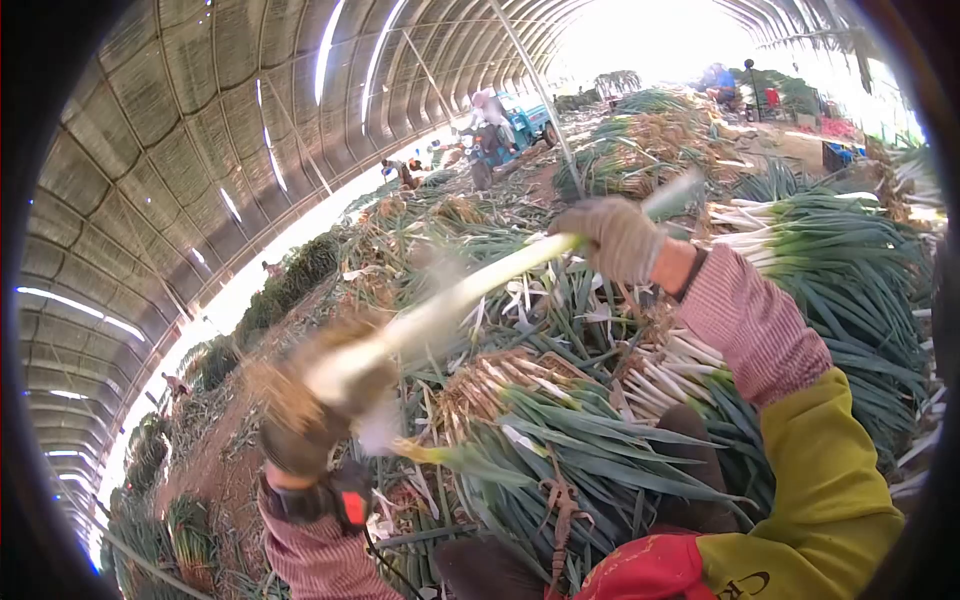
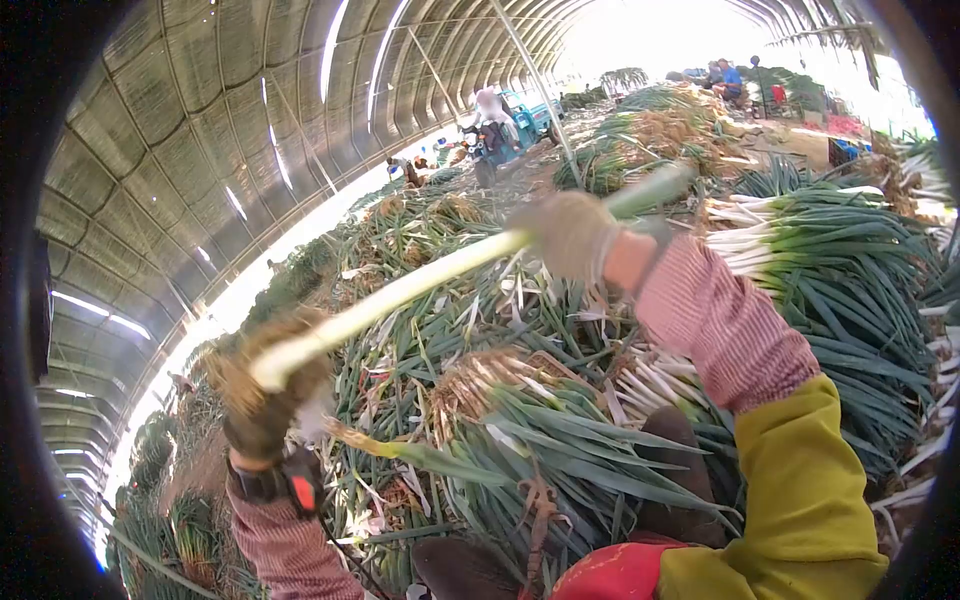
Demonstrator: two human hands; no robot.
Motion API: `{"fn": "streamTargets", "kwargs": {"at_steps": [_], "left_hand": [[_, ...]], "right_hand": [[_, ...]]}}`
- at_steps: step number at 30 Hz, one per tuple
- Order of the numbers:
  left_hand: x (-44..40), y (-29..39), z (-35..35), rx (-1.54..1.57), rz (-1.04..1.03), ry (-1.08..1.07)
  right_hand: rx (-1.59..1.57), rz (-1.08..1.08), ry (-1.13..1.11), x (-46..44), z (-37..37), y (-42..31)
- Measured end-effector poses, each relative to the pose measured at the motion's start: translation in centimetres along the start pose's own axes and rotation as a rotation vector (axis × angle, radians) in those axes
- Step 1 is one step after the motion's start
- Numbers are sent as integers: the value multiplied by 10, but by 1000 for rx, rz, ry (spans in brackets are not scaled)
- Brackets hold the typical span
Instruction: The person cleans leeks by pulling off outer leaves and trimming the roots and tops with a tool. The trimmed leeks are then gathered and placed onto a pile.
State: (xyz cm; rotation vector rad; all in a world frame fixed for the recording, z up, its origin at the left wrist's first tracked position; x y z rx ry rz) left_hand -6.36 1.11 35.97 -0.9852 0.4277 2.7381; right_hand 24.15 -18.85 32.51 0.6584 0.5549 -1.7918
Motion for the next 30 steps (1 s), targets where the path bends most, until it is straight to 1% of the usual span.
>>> {"fn": "streamTargets", "kwargs": {"at_steps": [2, 3, 4, 6, 7, 8, 10, 11, 13, 14, 16, 19, 20, 21, 22, 23, 24, 26, 27, 29, 30], "left_hand": [[24, -8, -11, -264, -1, -65], [34, -4, -26, -127, 132, -95], [42, 1, -41, 12, 266, -121], [49, 12, -55, 120, 260, -174], [50, 19, -58, 87, 115, -203], [50, 27, -60, 54, -32, -234], [50, 38, -65, -32, -1, -321], [50, 43, -68, -76, 11, -365], [66, 33, -59, -105, -148, -228], [75, 11, -47, -207, -76, -227], [103, -55, -2, -421, 108, -213], [148, -149, 97, -896, 512, -79], [157, -163, 121, -1038, 627, -41], [157, -165, 133, -1088, 684, 1], [146, -155, 130, -1052, 681, 41], [135, -149, 114, -931, 633, 63], [116, -136, 87, -764, 575, 82], [80, -101, 21, -394, 489, 51], [62, -80, -11, -211, 484, 3], [24, -23, -74, 155, 589, -104], [21, -21, -92, 396, 514, 5]], "right_hand": [[75, 127, 159, -1, 7, 15], [113, 194, 238, -1, 8, 22], [33, 208, 310, -1, 5, 30], [117, 93, 150, 3, 10, 29], [160, 36, 72, 5, 12, 29], [175, -3, 68, 8, 13, 33], [204, -88, 69, 15, 19, 49], [268, -143, 56, 20, 22, 63], [415, -243, 49, 34, 31, 115], [492, -286, 56, 40, 33, 143], [601, -474, 20, 57, 60, 160], [622, -615, -30, 73, 87, 152], [695, -578, -11, 79, 86, 151], [662, -561, -5, 80, 87, 145], [625, -542, -10, 79, 85, 132], [585, -514, -28, 79, 78, 119], [613, -496, -128, 75, 68, 115], [478, -483, -263, 65, 45, 97], [423, -402, -303, 63, 32, 86], [336, -282, -397, 60, 24, 57], [299, -242, -458, 59, 27, 37]]}}
Point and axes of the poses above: each hand's wrist, its own x-axis away from the middle knuckle, its own z-axis out of the back of the hand, y = z × x, the point moved 3 cm from there along -x, towards the middle knuckle, and after that the axes turned 5 degrees about -x, right-handed, at the moved point
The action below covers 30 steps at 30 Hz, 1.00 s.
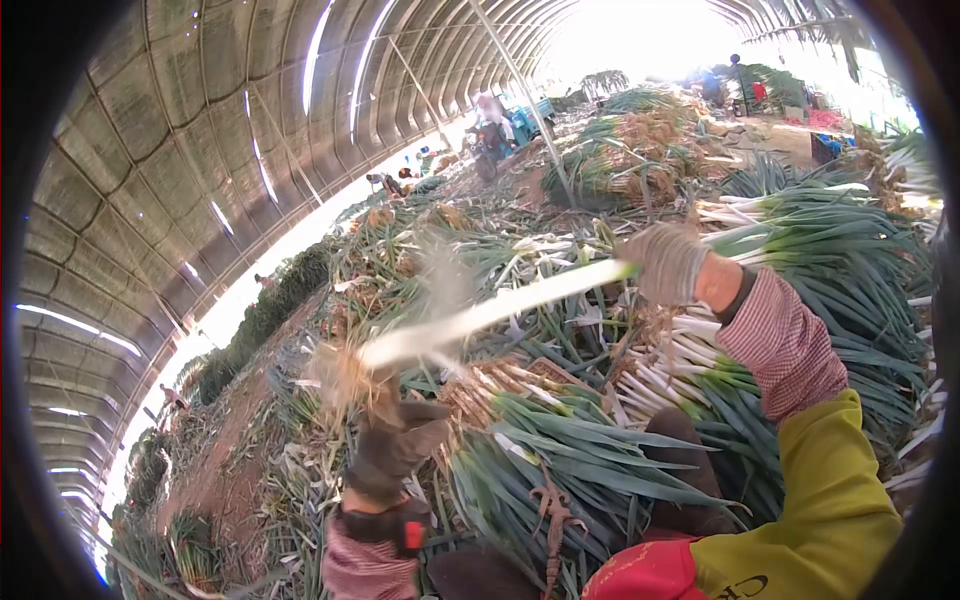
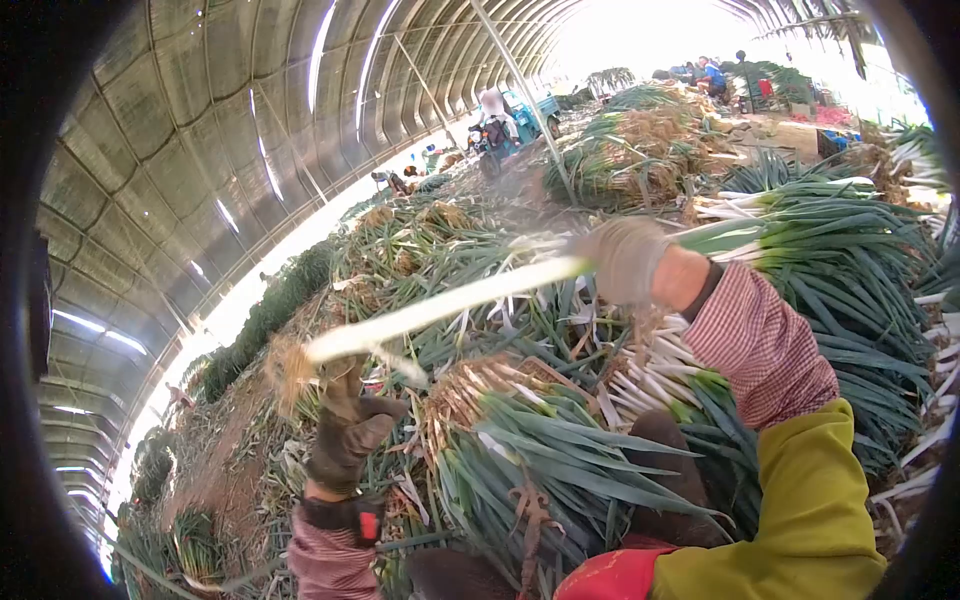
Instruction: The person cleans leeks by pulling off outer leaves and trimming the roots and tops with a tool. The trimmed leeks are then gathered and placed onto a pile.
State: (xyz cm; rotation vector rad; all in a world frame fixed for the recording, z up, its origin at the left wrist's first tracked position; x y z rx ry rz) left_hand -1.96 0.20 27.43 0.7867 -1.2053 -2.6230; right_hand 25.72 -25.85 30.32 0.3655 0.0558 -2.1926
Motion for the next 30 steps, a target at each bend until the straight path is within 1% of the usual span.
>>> {"fn": "streamTargets", "kwargs": {"at_steps": [1, 3, 4, 5, 6, 7, 8, 10, 11, 13, 15, 16, 17, 19, 20, 21, 22, 23, 25, 26, 28, 29, 30], "left_hand": [[-3, -4, -17, 254, -93, 5], [-9, -13, -26, 257, -130, 33], [-10, -10, -32, 312, -90, -33], [-11, -5, -38, 364, -47, -98], [-5, -19, -35, 153, -49, -106], [-4, -23, -29, -201, -283, -89], [-1, -28, -24, -548, -510, 11], [12, -15, -12, -136, -213, 66], [20, -9, -6, 80, -87, 133], [26, -19, 28, 83, 84, 83], [17, -67, 56, -259, -16, 109], [14, -111, 84, -416, 13, 157], [16, -158, 117, -574, 36, 203], [47, -235, 178, -1262, 270, 304], [75, -269, 194, -1531, 566, 275], [85, -268, 188, -1624, 623, 281], [91, -252, 174, -1716, 685, 283], [105, -237, 140, -1636, 503, 314], [103, -233, 80, -1098, 582, 38], [106, -220, 30, -1094, 481, 61], [102, -208, -58, -832, 530, -297], [113, -222, -95, -816, 415, -267], [115, -220, -128, -833, 429, -355]], "right_hand": [[-20, 57, -58, 6, 3, -11], [-8, 113, -97, 11, 0, -14], [-4, 139, -117, 12, -2, -13], [-8, 131, -81, 11, -7, -6], [-12, 125, -47, 9, -16, 5], [-17, 118, -12, 8, -19, 11], [22, 20, -74, 8, -19, 19], [90, -180, -196, 12, -6, 36], [97, -209, -154, 16, -1, 46], [118, -263, -79, 28, 2, 73], [227, -302, -11, 31, -1, 98], [279, -330, 26, 33, -1, 109], [306, -386, 0, 36, 0, 121], [361, -500, -52, 43, 5, 143], [388, -544, -47, 50, 5, 155], [415, -587, -36, 59, 4, 170], [444, -631, -21, 66, 0, 184], [451, -669, -17, 72, -6, 196], [471, -742, -9, 84, -22, 222], [454, -770, -1, 90, -39, 235], [424, -823, 22, 101, -90, 257], [406, -835, -12, 109, -119, 260], [389, -844, -47, 118, -150, 261]]}}
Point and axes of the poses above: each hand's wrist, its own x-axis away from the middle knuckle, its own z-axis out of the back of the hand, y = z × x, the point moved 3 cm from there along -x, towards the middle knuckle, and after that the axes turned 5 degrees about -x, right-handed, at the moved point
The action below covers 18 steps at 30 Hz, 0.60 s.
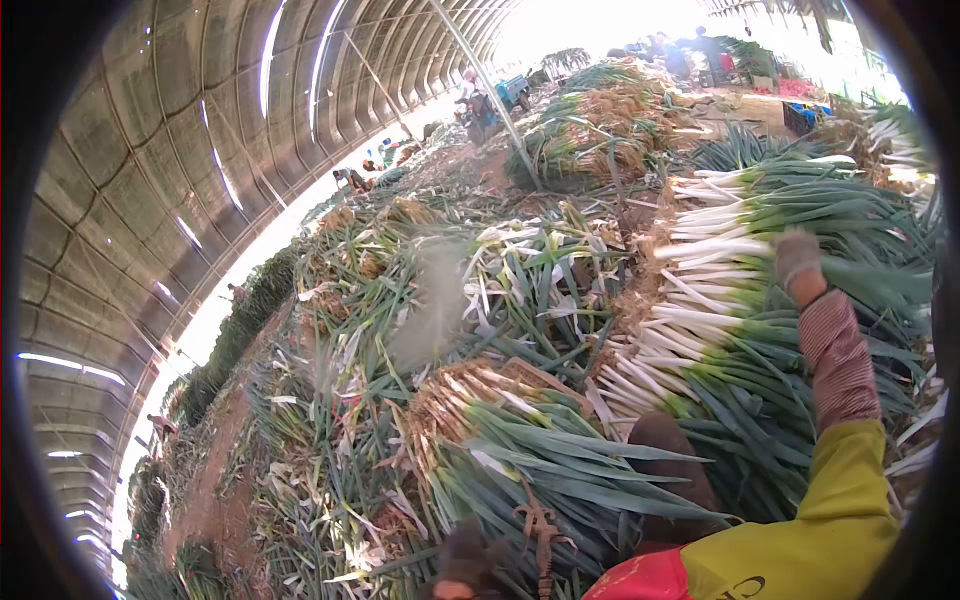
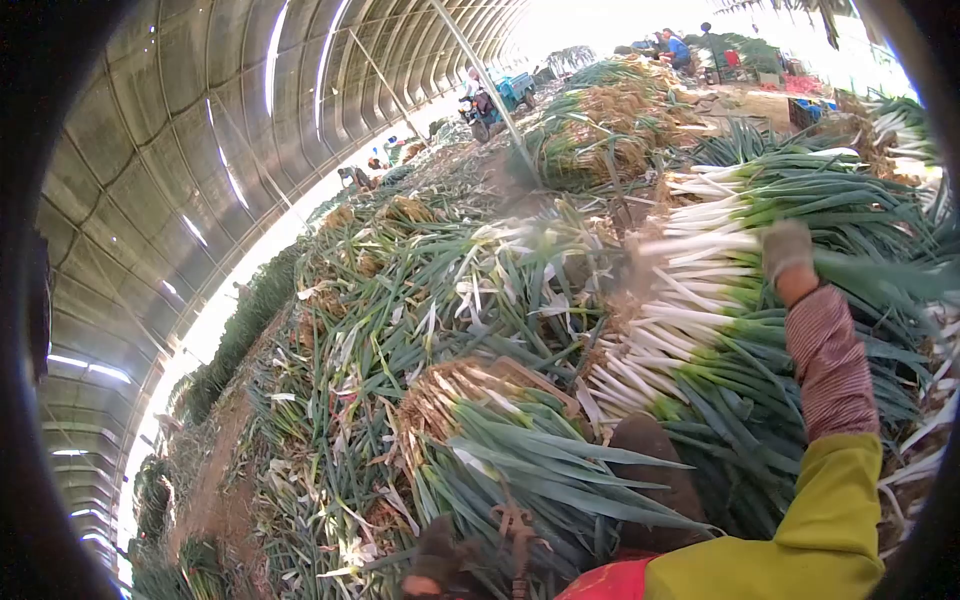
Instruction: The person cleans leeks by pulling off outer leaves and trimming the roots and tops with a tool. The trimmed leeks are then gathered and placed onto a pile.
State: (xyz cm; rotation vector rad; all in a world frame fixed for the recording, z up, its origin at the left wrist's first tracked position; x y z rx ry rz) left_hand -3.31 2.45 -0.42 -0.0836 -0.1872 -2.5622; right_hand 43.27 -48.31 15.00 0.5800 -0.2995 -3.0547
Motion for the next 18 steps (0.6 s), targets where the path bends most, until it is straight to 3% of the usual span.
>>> {"fn": "streamTargets", "kwargs": {"at_steps": [1, 4, 5, 7, 10, 13, 15, 17, 18], "left_hand": [[0, 24, -15, -33, -11, -87], [18, 76, -26, 292, 39, -185], [21, 73, -40, 235, 33, -132], [15, 74, -58, 124, 0, -10], [25, 102, -30, 44, 42, -63], [33, 106, -40, -16, -85, 70], [30, 97, -63, -68, -187, 146], [29, 80, -85, -152, -236, 101], [34, 79, -74, -120, -59, -28]], "right_hand": [[-62, -21, -70, 8, -35, -1], [-66, -55, -332, 56, -178, 1], [-119, -56, -262, 72, -192, 2], [-229, -70, -108, 100, -202, 8], [-114, -8, -111, 95, -187, 3], [-74, -57, -228, 87, -136, -9], [-32, -61, -136, 65, -167, 6], [-20, -23, 80, 48, -189, 16], [-42, -60, -3, 34, -196, 19]]}}
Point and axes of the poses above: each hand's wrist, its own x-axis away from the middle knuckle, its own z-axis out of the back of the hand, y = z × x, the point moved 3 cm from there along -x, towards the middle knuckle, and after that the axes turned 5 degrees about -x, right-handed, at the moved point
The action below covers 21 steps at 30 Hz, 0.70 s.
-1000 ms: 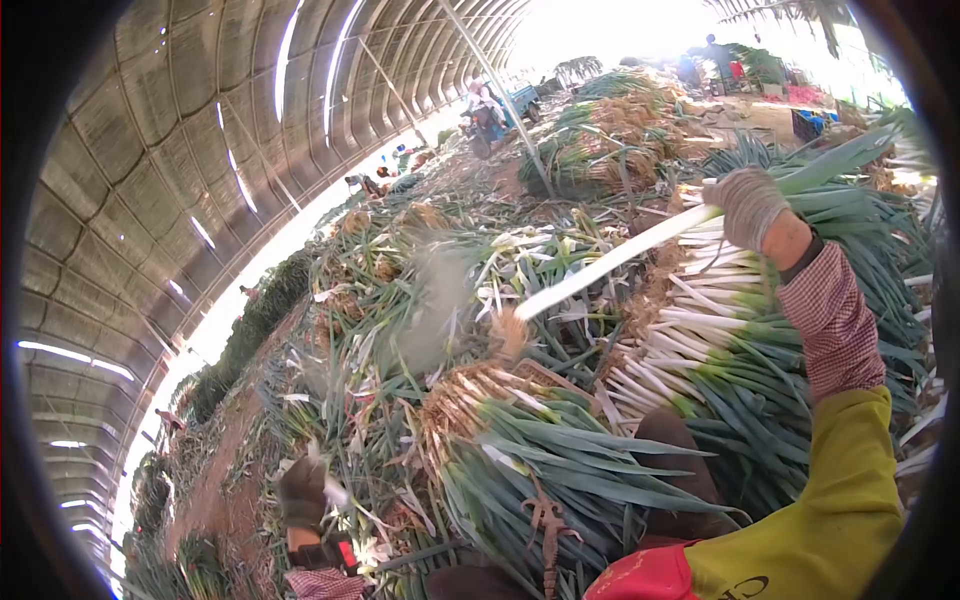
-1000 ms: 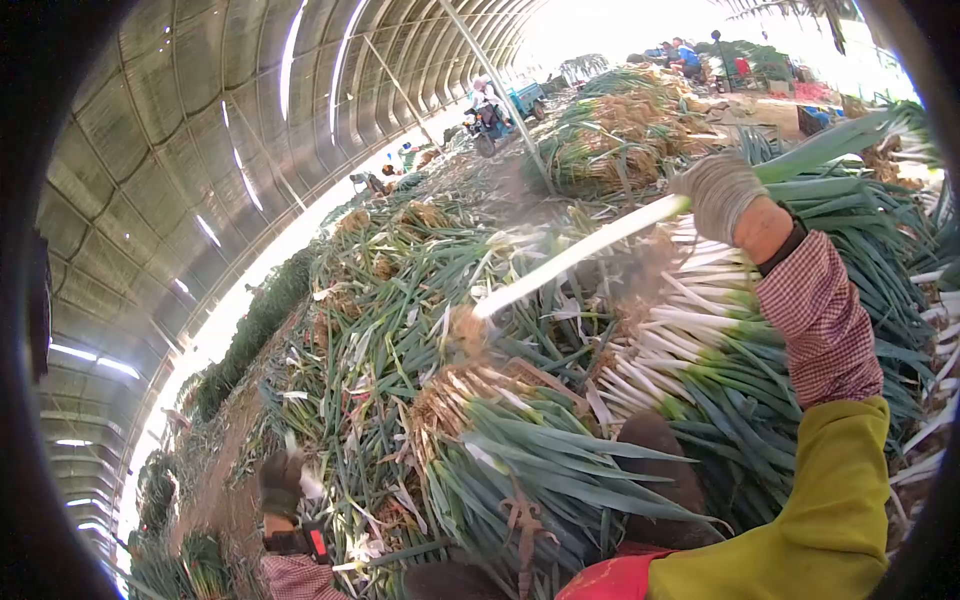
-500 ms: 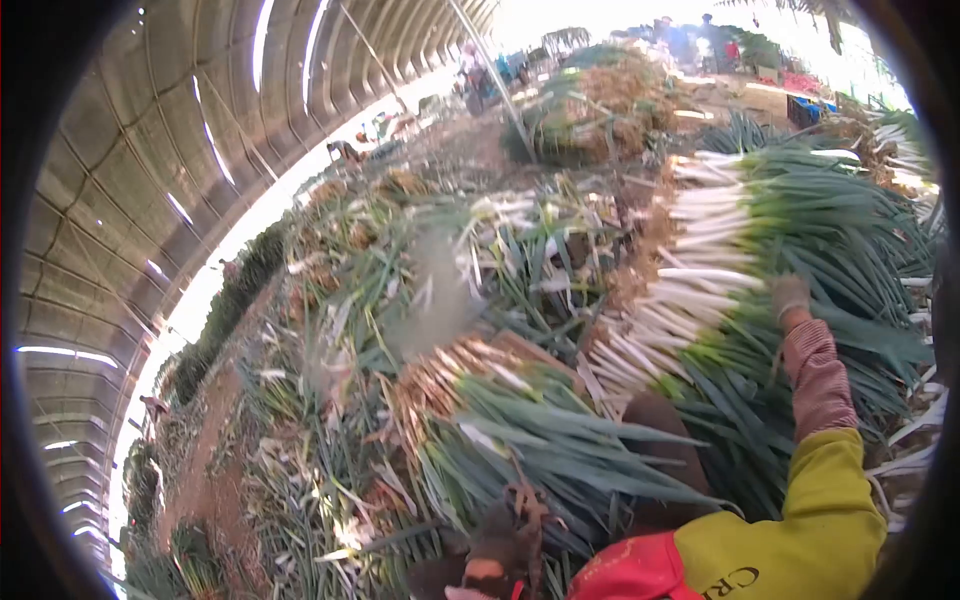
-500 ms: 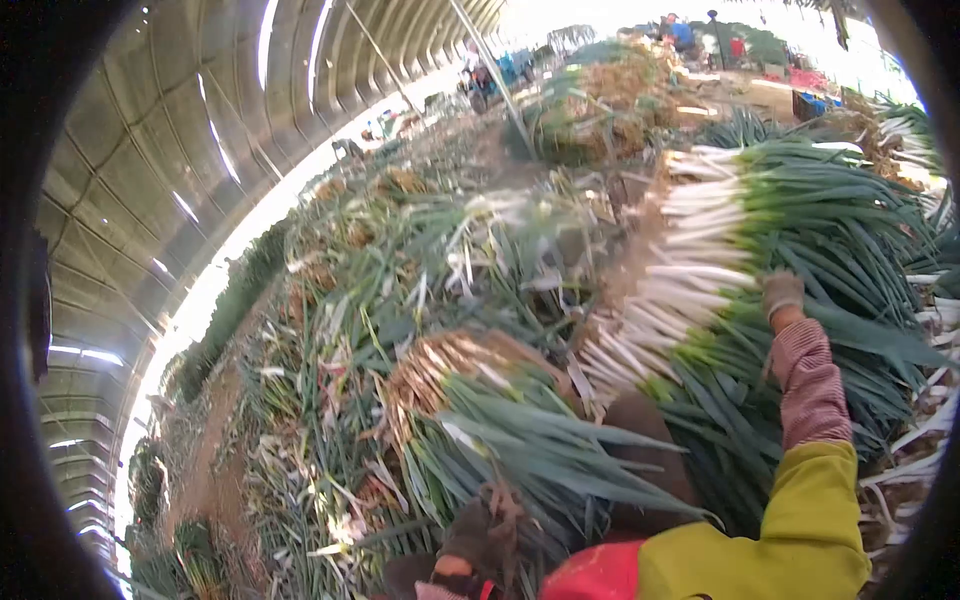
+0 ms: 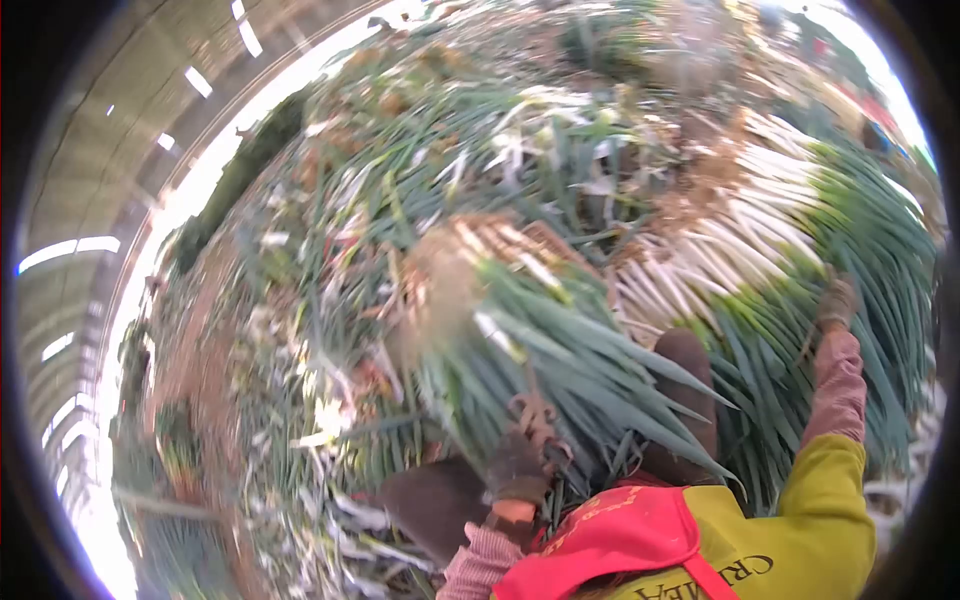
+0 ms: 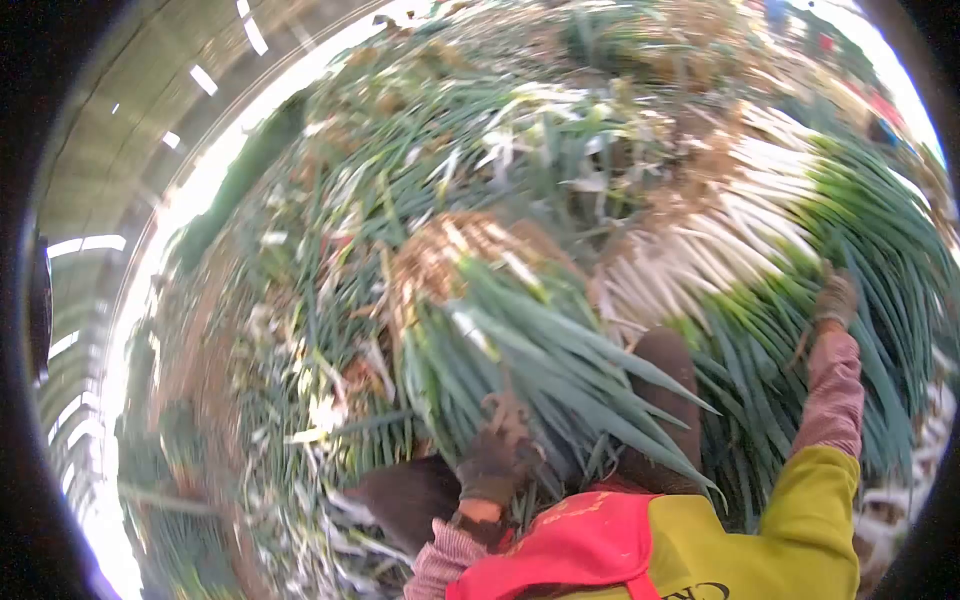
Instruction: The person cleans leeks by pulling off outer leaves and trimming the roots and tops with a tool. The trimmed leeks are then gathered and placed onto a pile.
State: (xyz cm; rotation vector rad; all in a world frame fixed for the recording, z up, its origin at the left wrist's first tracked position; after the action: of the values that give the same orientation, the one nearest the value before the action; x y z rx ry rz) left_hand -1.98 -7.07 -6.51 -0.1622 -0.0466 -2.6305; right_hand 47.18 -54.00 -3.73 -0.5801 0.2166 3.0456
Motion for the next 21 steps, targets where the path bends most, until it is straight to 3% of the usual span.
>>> {"fn": "streamTargets", "kwargs": {"at_steps": [2, 4, 8, 9, 10, 11, 12, 13, 14, 15, 16, 17, 18, 19, 21], "left_hand": [[7, -1, 19, 97, 296, -262], [9, -7, 3, 74, 188, -228], [-7, -22, -6, 216, 50, 35], [-12, -30, 3, 259, 86, 91], [-17, -38, 12, 304, 121, 148], [-19, -49, 35, 363, 224, 160], [-20, -62, 50, 422, 330, 172], [-23, -74, 57, 410, 324, 295], [-25, -87, 64, 394, 316, 421], [-26, -99, 70, 377, 307, 541], [-28, -118, 70, 651, 387, 558], [-31, -138, 69, 926, 462, 571], [-35, -154, 63, 1202, 533, 579], [-39, -168, 52, 1129, 627, 597], [-59, -203, 9, 982, 805, 635]], "right_hand": [[0, -60, -157, -26, 2, -14], [33, -108, -297, -30, 34, -55], [-289, 399, 15, -5, 95, -216], [-612, 543, 144, 18, 116, -262], [-811, 700, 110, 47, 145, -315], [-725, 807, 119, 73, 152, -366], [-827, 892, -77, 118, 203, -399], [-617, 981, -198, 144, 195, -447], [-895, 1040, -230, 183, 207, -469], [-1070, 1037, -502, 222, 229, -486], [-1066, 1151, -533, 254, 211, -518], [-994, 1072, -765, 284, 223, -531], [-882, 1155, -829, 311, 226, -543], [-612, 1112, -925, 331, 237, -550], [-475, 1109, -903, 373, 210, -557]]}}
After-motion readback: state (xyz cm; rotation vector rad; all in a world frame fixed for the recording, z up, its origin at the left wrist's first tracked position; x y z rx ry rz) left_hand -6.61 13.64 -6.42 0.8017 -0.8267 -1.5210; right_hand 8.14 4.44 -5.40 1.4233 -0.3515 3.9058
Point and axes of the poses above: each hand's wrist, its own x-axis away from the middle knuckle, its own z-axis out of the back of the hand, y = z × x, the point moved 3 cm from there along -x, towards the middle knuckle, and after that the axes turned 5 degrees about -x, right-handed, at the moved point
